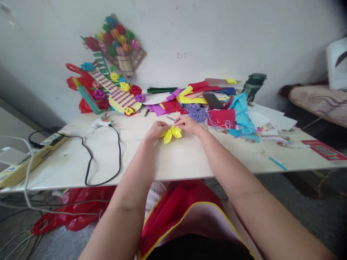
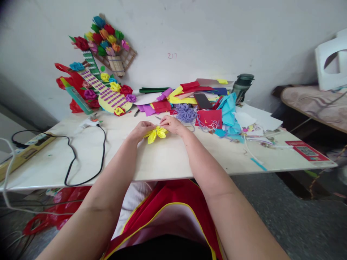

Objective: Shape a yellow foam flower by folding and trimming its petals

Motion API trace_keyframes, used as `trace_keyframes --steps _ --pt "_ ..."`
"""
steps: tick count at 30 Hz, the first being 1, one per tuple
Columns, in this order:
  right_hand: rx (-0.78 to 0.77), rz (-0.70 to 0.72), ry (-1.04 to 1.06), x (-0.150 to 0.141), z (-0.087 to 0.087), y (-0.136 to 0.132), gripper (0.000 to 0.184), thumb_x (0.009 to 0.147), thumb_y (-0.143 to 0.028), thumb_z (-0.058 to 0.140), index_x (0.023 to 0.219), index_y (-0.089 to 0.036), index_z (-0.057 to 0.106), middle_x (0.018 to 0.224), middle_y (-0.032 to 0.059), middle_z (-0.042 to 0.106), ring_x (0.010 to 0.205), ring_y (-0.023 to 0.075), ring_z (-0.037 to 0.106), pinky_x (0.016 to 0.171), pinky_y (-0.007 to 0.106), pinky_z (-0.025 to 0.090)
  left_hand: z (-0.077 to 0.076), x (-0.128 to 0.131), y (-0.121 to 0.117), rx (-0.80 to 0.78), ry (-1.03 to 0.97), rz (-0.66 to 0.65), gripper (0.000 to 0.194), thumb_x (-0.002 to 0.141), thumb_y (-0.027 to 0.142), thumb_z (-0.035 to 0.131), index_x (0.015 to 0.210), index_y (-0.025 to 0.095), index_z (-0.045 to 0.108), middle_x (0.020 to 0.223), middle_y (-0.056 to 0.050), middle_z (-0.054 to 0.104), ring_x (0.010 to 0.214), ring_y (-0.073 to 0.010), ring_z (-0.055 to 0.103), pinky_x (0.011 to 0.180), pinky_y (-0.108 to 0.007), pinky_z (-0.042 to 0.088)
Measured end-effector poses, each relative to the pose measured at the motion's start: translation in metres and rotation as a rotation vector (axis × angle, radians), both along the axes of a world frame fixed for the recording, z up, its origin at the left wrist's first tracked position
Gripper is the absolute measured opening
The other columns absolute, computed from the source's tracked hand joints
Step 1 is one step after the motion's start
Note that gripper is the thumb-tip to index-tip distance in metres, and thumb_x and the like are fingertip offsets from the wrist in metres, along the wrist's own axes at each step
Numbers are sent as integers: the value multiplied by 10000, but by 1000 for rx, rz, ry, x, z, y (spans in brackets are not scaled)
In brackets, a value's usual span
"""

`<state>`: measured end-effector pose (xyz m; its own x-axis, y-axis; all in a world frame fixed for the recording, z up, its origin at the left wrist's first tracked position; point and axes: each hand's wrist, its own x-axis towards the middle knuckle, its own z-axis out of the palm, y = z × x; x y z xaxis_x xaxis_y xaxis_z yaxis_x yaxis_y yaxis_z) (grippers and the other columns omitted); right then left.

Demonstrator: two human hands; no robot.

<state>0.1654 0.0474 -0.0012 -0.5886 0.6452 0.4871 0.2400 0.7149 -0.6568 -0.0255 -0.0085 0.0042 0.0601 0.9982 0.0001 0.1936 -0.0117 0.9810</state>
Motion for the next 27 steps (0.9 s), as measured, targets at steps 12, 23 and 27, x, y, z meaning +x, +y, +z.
trace_keyframes --steps 12,23,27 --pt "-227 55 -21 8 6 -5 269 772 -186 569 963 -150 755 1030 68 641 543 47 475 526 222 435 8 4 -6 80 91 15 217 628 340 697 626 137 621 520 31 515 498 -83 416 487 -222 298" --pt "-34 22 -13 4 6 -3 161 747 -209 628 781 -190 783 854 46 692 855 167 605 836 313 485 3 4 -2 87 78 11 234 630 354 716 659 143 618 555 24 543 521 -93 448 508 -223 333" --pt "-87 -3 -58 5 9 -3 274 684 -69 573 801 -187 791 946 52 701 892 168 607 845 303 482 7 5 -6 65 53 29 256 599 354 750 667 148 615 538 33 527 501 -87 437 499 -223 323"
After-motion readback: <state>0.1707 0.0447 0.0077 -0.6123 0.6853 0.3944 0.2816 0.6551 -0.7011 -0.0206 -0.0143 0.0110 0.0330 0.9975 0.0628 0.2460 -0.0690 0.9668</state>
